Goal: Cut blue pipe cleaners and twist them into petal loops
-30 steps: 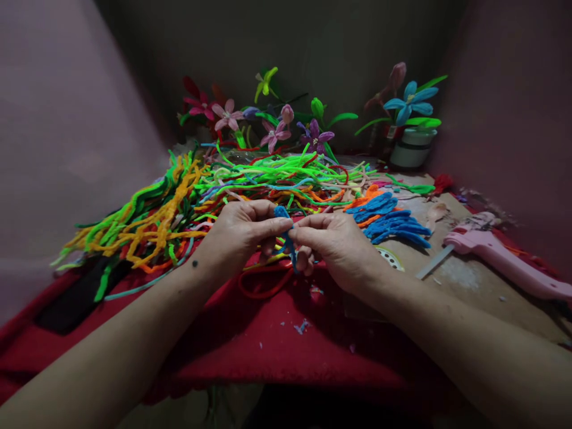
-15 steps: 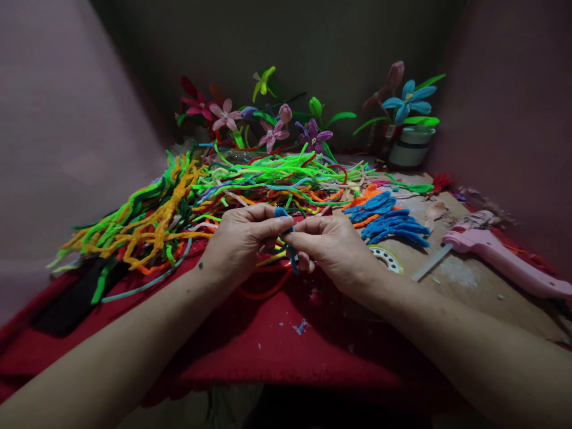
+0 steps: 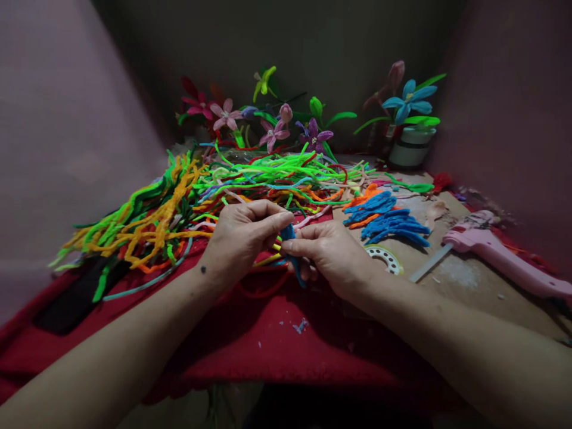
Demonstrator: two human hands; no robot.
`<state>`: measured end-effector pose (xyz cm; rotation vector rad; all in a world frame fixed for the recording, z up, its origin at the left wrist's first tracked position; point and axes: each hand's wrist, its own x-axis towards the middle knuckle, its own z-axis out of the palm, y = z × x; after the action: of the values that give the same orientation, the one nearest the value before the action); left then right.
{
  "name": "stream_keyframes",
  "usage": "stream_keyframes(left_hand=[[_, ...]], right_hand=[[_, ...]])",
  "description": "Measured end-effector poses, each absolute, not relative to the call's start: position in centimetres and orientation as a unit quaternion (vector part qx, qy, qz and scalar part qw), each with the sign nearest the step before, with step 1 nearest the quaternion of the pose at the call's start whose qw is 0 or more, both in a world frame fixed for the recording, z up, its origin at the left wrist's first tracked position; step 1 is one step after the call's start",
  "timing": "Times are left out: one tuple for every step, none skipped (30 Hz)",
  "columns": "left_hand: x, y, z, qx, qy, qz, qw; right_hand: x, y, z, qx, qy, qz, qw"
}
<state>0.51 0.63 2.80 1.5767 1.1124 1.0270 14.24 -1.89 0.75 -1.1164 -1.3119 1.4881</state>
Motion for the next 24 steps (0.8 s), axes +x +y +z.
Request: stream_keyframes(left_hand=[[0.5, 0.7, 2.8, 0.641, 0.457, 0.422, 0.451], [0.4, 0.7, 2.9, 0.641, 0.462, 0.424, 0.443], [0.4, 0.8, 2.9, 0.638, 0.466, 0.426, 0.441], [0.4, 0.8, 2.9, 0.631, 0.469, 0.425, 0.449], [0.4, 0.9, 2.9, 0.619, 0.469, 0.420, 0.470], [0.4, 0.9, 2.9, 0.604, 0.466, 0.411, 0.498], [0.4, 1.0, 2.9, 0.589, 0.462, 0.402, 0.527], [0.4, 1.0, 2.9, 0.576, 0.458, 0.394, 0.551], [0.4, 1.1, 2.9, 0.565, 0.455, 0.391, 0.567], [0.4, 1.1, 2.9, 0.557, 0.456, 0.391, 0.574], [0.5, 1.0, 2.9, 0.551, 0.459, 0.395, 0.574], [0.5, 0.9, 3.0, 0.547, 0.463, 0.401, 0.570], [0.6, 0.8, 3.0, 0.547, 0.466, 0.407, 0.564], [0.7, 0.7, 3.1, 0.547, 0.468, 0.411, 0.559], [0.8, 0.6, 3.1, 0.548, 0.467, 0.412, 0.559], [0.8, 0.4, 3.2, 0.546, 0.465, 0.409, 0.564], [0.9, 0.3, 3.2, 0.542, 0.463, 0.403, 0.574], [0.9, 0.2, 3.2, 0.535, 0.460, 0.397, 0.587], [1.0, 0.2, 3.2, 0.529, 0.456, 0.393, 0.598], [1.0, 0.2, 3.1, 0.525, 0.453, 0.392, 0.604], [1.0, 0.3, 3.0, 0.527, 0.451, 0.393, 0.604], [0.9, 0.4, 3.0, 0.533, 0.446, 0.396, 0.600], [0.8, 0.6, 2.9, 0.543, 0.438, 0.399, 0.595], [0.6, 0.9, 2.9, 0.554, 0.431, 0.398, 0.590]], right_hand=[[14.2, -1.9, 0.8, -0.445, -0.525, 0.596, 0.414], [14.2, -1.9, 0.8, -0.442, -0.526, 0.601, 0.408], [14.2, -1.9, 0.8, -0.437, -0.525, 0.607, 0.405], [14.2, -1.9, 0.8, -0.432, -0.521, 0.615, 0.405], [14.2, -1.9, 0.7, -0.425, -0.515, 0.623, 0.407], [14.1, -1.9, 0.7, -0.419, -0.510, 0.629, 0.410], [14.1, -1.9, 0.7, -0.416, -0.505, 0.633, 0.415], [14.1, -1.9, 0.6, -0.412, -0.505, 0.634, 0.417], [14.1, -1.8, 0.6, -0.409, -0.506, 0.634, 0.419], [14.2, -1.8, 0.5, -0.404, -0.506, 0.636, 0.419], [14.2, -1.7, 0.4, -0.396, -0.506, 0.642, 0.418], [14.3, -1.6, 0.3, -0.388, -0.504, 0.650, 0.416], [14.4, -1.5, 0.2, -0.381, -0.501, 0.659, 0.411], [14.4, -1.5, 0.1, -0.376, -0.499, 0.668, 0.405], [14.5, -1.4, 0.0, -0.372, -0.497, 0.674, 0.399], [14.6, -1.3, -0.1, -0.371, -0.498, 0.679, 0.392], [14.6, -1.3, -0.1, -0.369, -0.499, 0.683, 0.386], [14.6, -1.2, -0.2, -0.366, -0.499, 0.687, 0.381], [14.6, -1.2, -0.2, -0.362, -0.498, 0.692, 0.377], [14.6, -1.3, -0.3, -0.357, -0.496, 0.697, 0.374], [14.6, -1.3, -0.3, -0.354, -0.494, 0.701, 0.374], [14.6, -1.3, -0.3, -0.354, -0.491, 0.701, 0.376], [14.6, -1.3, -0.3, -0.359, -0.486, 0.700, 0.381], [14.7, -1.3, -0.3, -0.369, -0.481, 0.693, 0.390]])
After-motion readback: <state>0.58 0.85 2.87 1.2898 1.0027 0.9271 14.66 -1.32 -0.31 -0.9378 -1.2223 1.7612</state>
